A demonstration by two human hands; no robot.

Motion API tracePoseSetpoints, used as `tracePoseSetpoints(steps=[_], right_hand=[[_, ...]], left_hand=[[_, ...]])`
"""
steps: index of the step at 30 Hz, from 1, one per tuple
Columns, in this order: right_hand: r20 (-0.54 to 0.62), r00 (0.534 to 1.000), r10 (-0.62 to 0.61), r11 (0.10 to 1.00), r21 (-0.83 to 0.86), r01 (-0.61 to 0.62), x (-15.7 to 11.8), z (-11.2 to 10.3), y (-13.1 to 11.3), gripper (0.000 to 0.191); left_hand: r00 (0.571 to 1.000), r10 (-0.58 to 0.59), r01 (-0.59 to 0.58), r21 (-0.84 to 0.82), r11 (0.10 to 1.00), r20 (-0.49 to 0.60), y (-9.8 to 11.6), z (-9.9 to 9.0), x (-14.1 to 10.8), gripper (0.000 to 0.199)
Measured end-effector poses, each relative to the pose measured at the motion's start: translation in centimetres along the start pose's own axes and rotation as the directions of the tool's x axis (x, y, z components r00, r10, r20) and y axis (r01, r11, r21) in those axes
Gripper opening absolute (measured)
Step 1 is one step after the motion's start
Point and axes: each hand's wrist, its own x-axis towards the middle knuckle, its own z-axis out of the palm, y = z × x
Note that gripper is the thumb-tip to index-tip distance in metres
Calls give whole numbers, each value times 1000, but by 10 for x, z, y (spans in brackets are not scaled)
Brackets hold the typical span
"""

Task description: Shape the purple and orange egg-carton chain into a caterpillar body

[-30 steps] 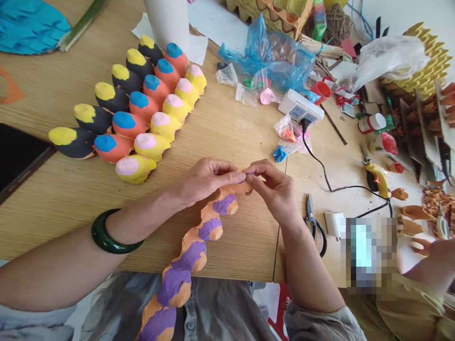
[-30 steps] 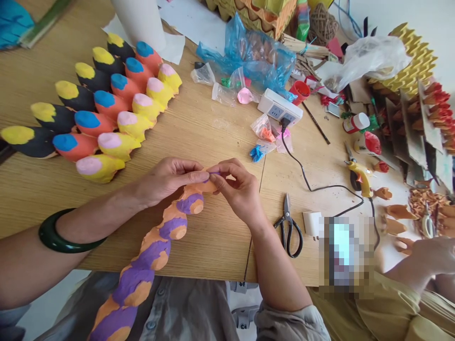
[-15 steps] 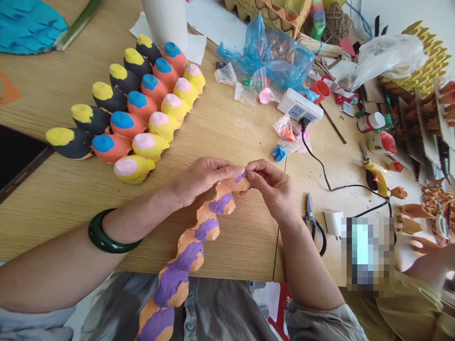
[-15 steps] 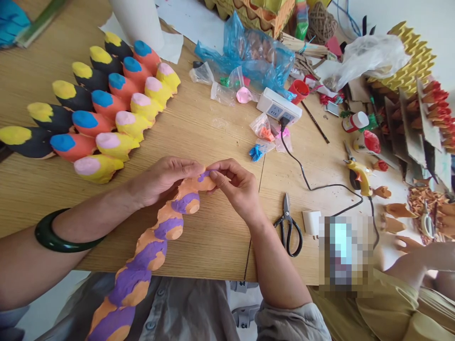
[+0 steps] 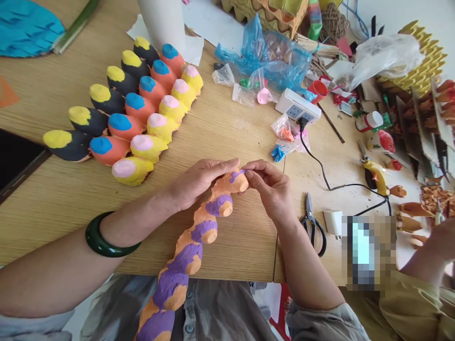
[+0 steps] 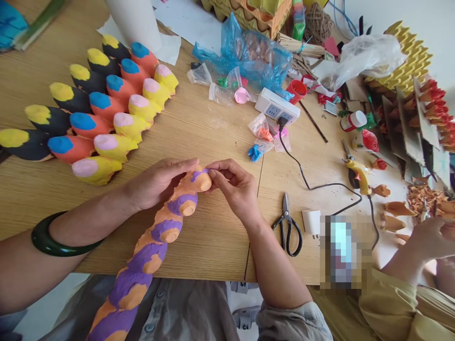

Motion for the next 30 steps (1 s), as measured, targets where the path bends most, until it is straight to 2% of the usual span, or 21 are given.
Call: tracePoseSetpoints(steps=[3,7,10,14,20,23,30], right_hand=[[-26,998,-51,999,-12,50,-2,3,1,27],[-55,995,-88,996,6,88,-2,4,0,22],[-23,998,-59,998,-6,58,-3,4,-2,22],[2,999,-36,999,-34,36,-3,4,-4,28],[19,1000,-24,1000,-12,24,-1,6,-2,30],[24,1000,5,1000,17,-5,-1,7,0,34],[13,1000,10,999,33,-10,-3,9,0,34]], left_hand=[[1000,4,-4,-26,1000,-16,0,1,1,58],[1000,12,-13,22,1000,17,3,4,0,47],[1000,21,-22,26,999,23,3,4,-1,39],[1000,3,-4,46,999,19,3,4,-2,42],[995,26,-12,140,990,-98,6,6,-3,38],[995,9,0,90,996,-97,6,6,-2,37],[995,-99,99,-35,994,-2,4,1,-2,33]])
